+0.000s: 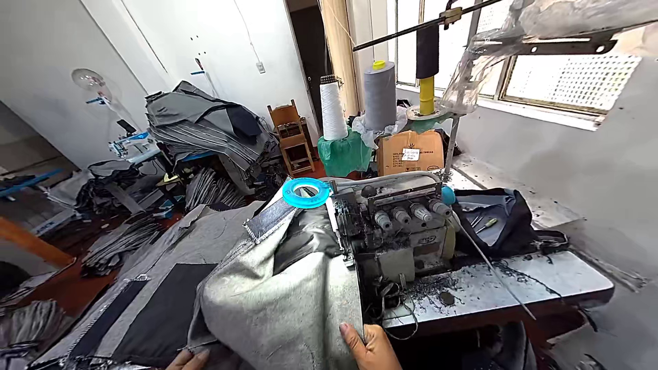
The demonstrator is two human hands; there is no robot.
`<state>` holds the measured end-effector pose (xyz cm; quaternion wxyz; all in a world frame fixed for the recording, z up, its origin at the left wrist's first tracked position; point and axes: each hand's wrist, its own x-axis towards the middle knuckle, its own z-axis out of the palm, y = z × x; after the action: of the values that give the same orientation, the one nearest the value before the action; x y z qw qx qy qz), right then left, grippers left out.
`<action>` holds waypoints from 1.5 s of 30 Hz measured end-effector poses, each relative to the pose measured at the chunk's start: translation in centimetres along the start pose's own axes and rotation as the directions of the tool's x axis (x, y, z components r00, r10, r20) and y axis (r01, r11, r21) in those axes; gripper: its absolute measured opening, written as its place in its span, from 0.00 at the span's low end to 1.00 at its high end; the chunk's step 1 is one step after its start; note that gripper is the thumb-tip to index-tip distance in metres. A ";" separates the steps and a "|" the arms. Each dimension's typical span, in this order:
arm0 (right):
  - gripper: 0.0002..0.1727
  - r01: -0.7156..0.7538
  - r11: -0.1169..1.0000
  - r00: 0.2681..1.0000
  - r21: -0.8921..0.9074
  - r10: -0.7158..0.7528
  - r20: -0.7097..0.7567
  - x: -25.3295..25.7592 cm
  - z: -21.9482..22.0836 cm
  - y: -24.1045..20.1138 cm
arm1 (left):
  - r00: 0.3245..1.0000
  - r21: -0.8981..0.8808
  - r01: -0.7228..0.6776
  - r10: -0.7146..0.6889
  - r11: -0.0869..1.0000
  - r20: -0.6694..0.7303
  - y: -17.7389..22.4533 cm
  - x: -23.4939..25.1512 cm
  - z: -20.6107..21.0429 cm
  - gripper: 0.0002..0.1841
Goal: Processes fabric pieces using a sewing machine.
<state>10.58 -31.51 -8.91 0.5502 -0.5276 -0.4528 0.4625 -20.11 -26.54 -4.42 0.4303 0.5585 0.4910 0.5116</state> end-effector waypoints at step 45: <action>0.21 0.463 0.861 0.804 -0.211 -0.508 -0.309 1.4 -0.1 2.4 | 0.939 0.043 0.032 -0.015 0.999 -0.344 -3.2 10.6 11.8 0.36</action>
<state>10.80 -30.11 -11.30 0.6883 -0.5015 -0.4944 0.1741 -8.79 -15.31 -7.22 0.3304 0.4650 0.5774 0.5841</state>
